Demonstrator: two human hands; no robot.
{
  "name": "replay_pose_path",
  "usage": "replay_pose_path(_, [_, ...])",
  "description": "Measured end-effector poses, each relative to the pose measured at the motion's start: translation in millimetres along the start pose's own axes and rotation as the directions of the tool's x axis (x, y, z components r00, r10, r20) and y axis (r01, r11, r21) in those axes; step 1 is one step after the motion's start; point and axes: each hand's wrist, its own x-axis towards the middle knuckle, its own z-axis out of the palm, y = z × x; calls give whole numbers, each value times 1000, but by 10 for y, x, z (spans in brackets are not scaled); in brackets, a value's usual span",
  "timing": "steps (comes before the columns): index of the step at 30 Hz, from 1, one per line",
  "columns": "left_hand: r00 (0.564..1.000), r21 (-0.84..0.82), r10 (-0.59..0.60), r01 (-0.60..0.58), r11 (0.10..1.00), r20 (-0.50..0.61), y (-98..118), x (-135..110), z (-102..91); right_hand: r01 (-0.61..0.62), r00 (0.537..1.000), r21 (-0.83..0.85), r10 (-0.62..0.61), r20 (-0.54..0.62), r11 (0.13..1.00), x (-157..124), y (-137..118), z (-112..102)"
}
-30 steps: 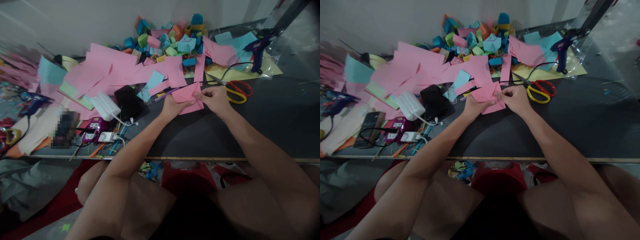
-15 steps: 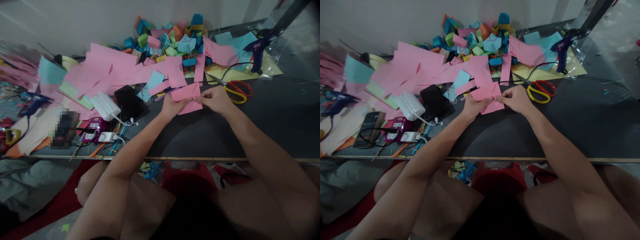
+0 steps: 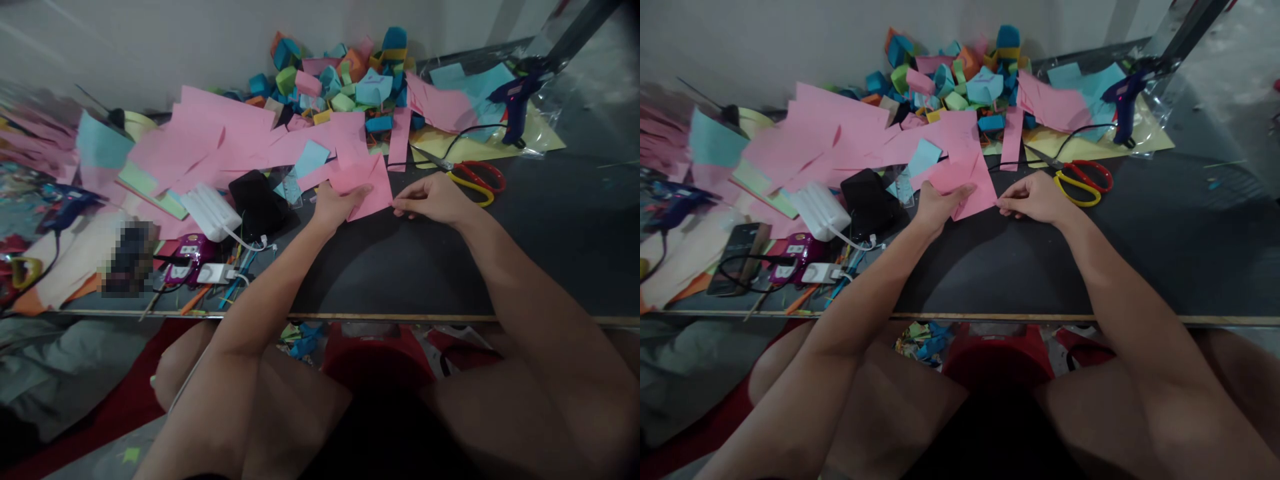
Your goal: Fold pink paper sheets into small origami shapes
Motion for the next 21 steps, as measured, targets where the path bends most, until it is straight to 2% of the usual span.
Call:
replay_pose_path(8, [1000,12,-15,15,1000,3,56,-28,11,59,997,-47,-62,-56,997,-17,-52,65])
replay_pose_path(13, [1000,-38,-10,10,999,19,61,-36,20,73,997,-3,-73,-27,997,5,-42,77])
replay_pose_path(21, [1000,-96,-20,21,995,14,49,-35,25,27,999,115,-29,13,993,22,-44,117])
